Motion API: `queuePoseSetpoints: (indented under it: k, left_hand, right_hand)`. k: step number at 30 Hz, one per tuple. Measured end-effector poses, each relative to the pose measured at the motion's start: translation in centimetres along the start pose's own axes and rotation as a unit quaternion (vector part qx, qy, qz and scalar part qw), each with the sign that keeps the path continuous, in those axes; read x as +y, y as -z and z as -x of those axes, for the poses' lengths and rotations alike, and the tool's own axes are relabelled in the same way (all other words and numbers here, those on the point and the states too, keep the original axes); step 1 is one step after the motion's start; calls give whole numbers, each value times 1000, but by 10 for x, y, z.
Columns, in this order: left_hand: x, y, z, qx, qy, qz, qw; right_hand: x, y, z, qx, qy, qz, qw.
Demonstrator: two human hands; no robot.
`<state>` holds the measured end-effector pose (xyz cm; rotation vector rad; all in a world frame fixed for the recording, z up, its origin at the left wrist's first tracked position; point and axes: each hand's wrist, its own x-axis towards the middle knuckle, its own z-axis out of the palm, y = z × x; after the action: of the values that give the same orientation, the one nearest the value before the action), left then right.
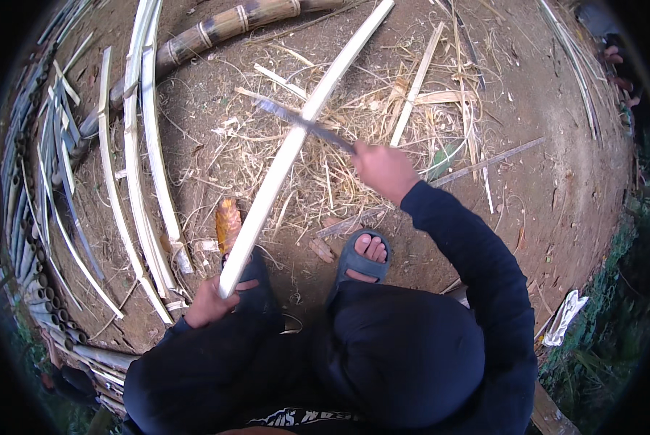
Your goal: The person shaves and thins bamboo strips using a knife. The person holds the strips by hand, scraping the surface with the blade to remove shavings and refine the pieces before setting them aside.
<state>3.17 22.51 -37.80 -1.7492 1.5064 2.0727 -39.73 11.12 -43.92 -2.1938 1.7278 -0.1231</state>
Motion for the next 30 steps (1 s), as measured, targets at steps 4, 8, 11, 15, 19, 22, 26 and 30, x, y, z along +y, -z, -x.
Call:
queuePoseSetpoints:
  k: [4,8,11,15,19,22,26,30]
  left_hand:
    - [11,-2,6,-15,3,-1,1000]
    - [8,1,6,-22,23,17,999]
    - [34,8,10,-9,61,-10,998]
    - [1,4,13,43,42,-21,998]
    - [7,11,11,64,86,-18,994]
    - [-2,20,23,60,100,-44,992]
    - [10,22,26,52,133,-42,989]
    - [0,29,19,37,129,-30,991]
  right_hand:
    - [-7,-5,16,-35,96,63,993]
    - [91,3,-30,84,-117,81,986]
    - [47,2,-37,-22,-100,26,994]
    - [58,10,-23,-65,-35,60,996]
    - [115,9,-57,46,-138,55,988]
    - [55,15,-55,-83,-44,27,995]
    - [103,22,-68,-72,-116,70,988]
    - [123,13,-94,31,-180,13,983]
